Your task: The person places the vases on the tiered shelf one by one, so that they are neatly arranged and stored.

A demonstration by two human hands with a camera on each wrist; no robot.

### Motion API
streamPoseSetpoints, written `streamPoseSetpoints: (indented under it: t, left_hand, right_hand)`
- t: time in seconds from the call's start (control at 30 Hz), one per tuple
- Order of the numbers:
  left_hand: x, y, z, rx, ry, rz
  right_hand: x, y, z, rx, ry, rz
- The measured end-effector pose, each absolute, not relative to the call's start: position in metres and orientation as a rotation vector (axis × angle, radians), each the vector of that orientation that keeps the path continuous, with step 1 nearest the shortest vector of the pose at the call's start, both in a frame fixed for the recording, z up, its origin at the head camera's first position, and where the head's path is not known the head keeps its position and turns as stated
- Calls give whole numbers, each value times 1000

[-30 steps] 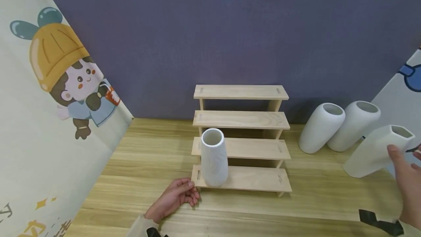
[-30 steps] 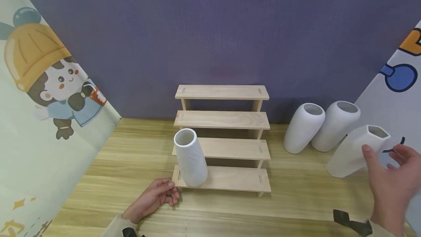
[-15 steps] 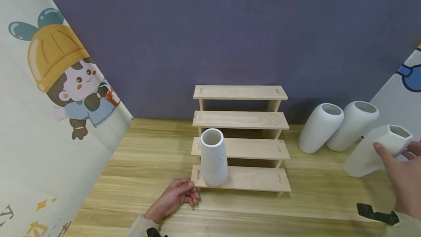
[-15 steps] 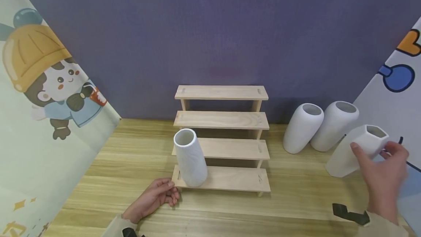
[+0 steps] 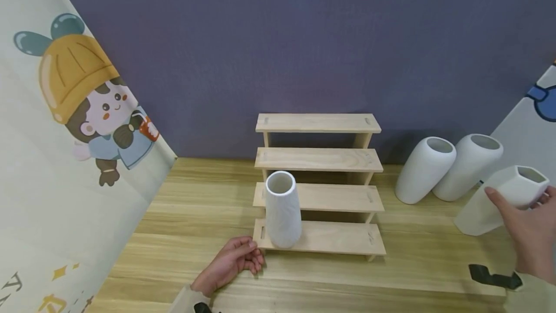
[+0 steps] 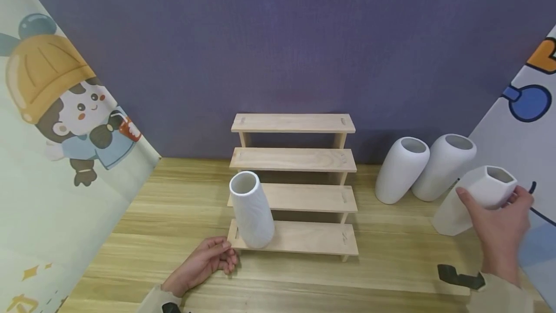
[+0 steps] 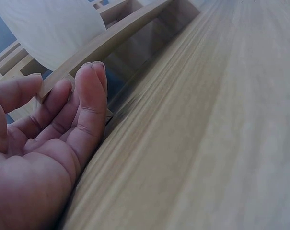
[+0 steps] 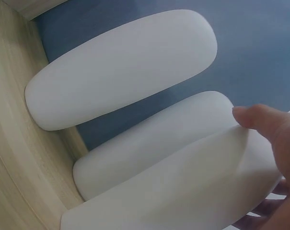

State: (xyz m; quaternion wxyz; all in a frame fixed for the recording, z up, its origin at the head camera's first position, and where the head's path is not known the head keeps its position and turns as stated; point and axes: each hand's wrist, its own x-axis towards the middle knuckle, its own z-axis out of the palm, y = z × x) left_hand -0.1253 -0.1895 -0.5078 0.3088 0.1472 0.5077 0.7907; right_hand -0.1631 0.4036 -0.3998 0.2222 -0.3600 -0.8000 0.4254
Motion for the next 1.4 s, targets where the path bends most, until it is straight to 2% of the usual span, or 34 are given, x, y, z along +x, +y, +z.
streamPoseSetpoints:
  t: [0.93, 1.4]
  left_hand:
    - [-125, -190, -507, 410, 1330, 2087]
    - [-124, -190, -508, 406, 1336, 2091]
  right_hand:
    - [-171, 408, -408, -935, -2053, 1204]
    - [-170, 410, -408, -1035, -2094, 1169]
